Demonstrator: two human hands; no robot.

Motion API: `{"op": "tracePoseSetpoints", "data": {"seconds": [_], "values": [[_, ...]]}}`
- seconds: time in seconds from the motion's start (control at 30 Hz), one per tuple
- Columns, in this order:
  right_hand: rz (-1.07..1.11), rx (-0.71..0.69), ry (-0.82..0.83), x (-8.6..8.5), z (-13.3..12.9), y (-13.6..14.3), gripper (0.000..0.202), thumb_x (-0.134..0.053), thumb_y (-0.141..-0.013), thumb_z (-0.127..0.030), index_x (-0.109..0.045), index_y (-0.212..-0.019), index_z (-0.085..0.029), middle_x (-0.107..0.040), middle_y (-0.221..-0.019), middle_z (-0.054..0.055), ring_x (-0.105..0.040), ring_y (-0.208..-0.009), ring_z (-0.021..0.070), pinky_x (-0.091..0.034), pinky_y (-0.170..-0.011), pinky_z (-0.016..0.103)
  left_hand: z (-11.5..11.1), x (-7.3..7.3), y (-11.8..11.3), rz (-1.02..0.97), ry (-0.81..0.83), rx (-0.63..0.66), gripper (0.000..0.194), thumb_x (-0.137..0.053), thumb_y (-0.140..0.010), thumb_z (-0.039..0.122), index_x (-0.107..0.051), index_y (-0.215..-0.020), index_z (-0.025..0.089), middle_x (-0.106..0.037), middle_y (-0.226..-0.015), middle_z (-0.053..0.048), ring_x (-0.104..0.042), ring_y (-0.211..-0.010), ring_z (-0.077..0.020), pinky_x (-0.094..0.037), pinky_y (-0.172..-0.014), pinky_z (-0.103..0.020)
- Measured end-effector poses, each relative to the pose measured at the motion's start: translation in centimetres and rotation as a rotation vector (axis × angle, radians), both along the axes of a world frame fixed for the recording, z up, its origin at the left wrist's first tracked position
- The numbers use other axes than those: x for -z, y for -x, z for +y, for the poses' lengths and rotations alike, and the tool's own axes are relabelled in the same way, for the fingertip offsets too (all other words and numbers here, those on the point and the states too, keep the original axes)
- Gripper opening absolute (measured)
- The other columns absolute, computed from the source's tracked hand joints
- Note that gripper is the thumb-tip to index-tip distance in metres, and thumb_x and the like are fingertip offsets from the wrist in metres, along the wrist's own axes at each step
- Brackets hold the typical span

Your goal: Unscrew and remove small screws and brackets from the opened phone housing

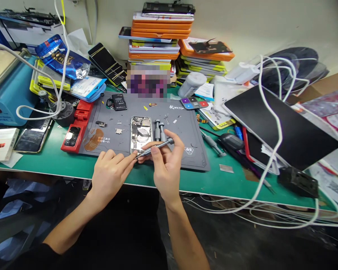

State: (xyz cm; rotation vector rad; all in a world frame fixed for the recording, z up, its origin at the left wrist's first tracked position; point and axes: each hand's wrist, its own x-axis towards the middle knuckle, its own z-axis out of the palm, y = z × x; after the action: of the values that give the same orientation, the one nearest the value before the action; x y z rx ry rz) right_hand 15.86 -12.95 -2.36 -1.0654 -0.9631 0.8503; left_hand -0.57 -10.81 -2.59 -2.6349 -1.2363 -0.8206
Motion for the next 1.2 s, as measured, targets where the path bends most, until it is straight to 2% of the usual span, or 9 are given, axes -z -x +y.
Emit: {"op": "tracePoseSetpoints", "data": {"seconds": [0.63,0.9,1.2], "values": [[-0.006,-0.031,-0.035,0.18,-0.11,0.0,0.038,-0.06,-0.106,-0.027,-0.044,-0.14,-0.033,-0.073,-0.101,0.0,-0.076,-0.073,0.0144,-0.072,-0.067,0.033,0.04,0.04,0.02,-0.013,-0.002,0.006,0.025,-0.062,-0.109,0.031,-0.078,-0.126,0.022,-0.067,-0.07,0.0,-0.044,-0.072,-0.0198,-0.031,-0.07,-0.036],[0.005,-0.027,-0.005,-0.11,-0.22,0.0,0.039,-0.063,-0.105,-0.029,-0.045,-0.139,-0.033,-0.074,-0.098,0.0,-0.076,-0.073,0.015,-0.07,-0.065,0.033,-0.03,0.05,-0.07,-0.028,0.003,0.009,0.025,-0.063,-0.108,0.031,-0.079,-0.124,0.021,-0.066,-0.07,0.0,-0.044,-0.073,-0.02,-0.031,-0.07,-0.037],[-0.022,-0.042,0.013,-0.31,-0.3,0.0,0.039,-0.064,-0.104,-0.031,-0.045,-0.138,-0.032,-0.075,-0.098,0.001,-0.076,-0.081,0.0169,-0.067,-0.065,0.032,-0.03,-0.31,-0.23,-0.033,0.002,0.014,0.023,-0.062,-0.109,0.03,-0.08,-0.12,0.02,-0.066,-0.07,0.0,-0.044,-0.072,-0.0201,-0.031,-0.069,-0.037]]}}
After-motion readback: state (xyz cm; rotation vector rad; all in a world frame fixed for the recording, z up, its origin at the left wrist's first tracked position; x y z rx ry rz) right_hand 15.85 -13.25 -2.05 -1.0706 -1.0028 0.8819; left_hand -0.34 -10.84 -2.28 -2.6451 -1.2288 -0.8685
